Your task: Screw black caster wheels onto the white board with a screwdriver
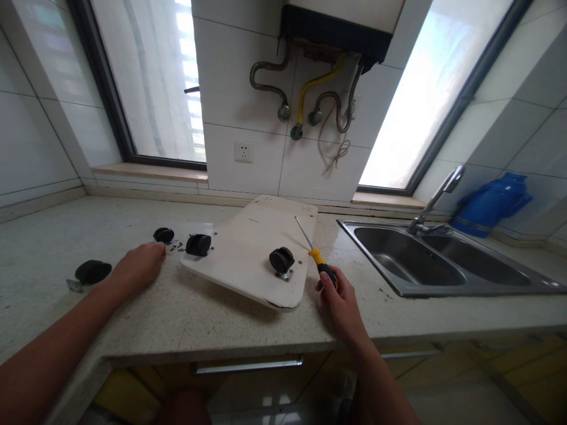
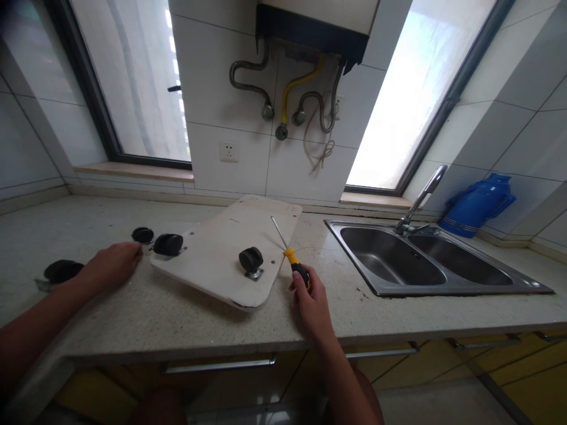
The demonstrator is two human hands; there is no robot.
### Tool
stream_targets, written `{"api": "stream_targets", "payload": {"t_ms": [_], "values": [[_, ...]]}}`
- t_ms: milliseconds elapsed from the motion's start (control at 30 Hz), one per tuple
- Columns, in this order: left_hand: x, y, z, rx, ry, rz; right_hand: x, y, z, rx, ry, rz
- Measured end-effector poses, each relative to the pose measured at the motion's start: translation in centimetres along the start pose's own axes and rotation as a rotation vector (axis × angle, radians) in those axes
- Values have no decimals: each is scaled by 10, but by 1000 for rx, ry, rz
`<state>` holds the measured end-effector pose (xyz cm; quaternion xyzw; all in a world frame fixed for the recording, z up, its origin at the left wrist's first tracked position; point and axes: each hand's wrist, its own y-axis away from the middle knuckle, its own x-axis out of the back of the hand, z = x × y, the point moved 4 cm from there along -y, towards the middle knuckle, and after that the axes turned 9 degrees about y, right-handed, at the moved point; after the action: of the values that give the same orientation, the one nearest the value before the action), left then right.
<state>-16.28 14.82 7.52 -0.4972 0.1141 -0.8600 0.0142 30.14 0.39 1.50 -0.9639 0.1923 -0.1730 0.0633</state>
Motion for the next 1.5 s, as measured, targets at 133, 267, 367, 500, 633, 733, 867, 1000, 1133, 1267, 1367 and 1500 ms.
{"api": "stream_targets", "payload": {"t_ms": [133,267,367,500,633,733,867,1000,1133,1267,1367,1500], "values": [[20,-6,15,5,75,91,0,-1,0,13,-22,11],[47,-4,51,-44,266,150,1,-2,1,44,-72,43],[57,8,81,-72,649,143,5,-1,2,99,-124,94],[54,24,110,-149,888,112,10,23,0,178,-173,200],[41,36,129,-213,1130,-38,2,80,-7,186,-141,189],[36,44,142,-246,1237,-147,-11,117,-10,166,-80,104],[31,50,153,-292,1242,-238,-21,133,-11,135,8,77],[30,52,157,-366,1165,-237,-25,131,-17,149,77,100],[29,54,157,-383,1141,-269,-29,132,-25,151,121,114],[28,56,159,-386,1146,-301,-27,134,-25,176,153,126],[29,57,162,-375,1158,-302,-22,135,-23,202,164,127],[29,57,164,-358,1130,-275,-22,138,-31,204,176,165]]}}
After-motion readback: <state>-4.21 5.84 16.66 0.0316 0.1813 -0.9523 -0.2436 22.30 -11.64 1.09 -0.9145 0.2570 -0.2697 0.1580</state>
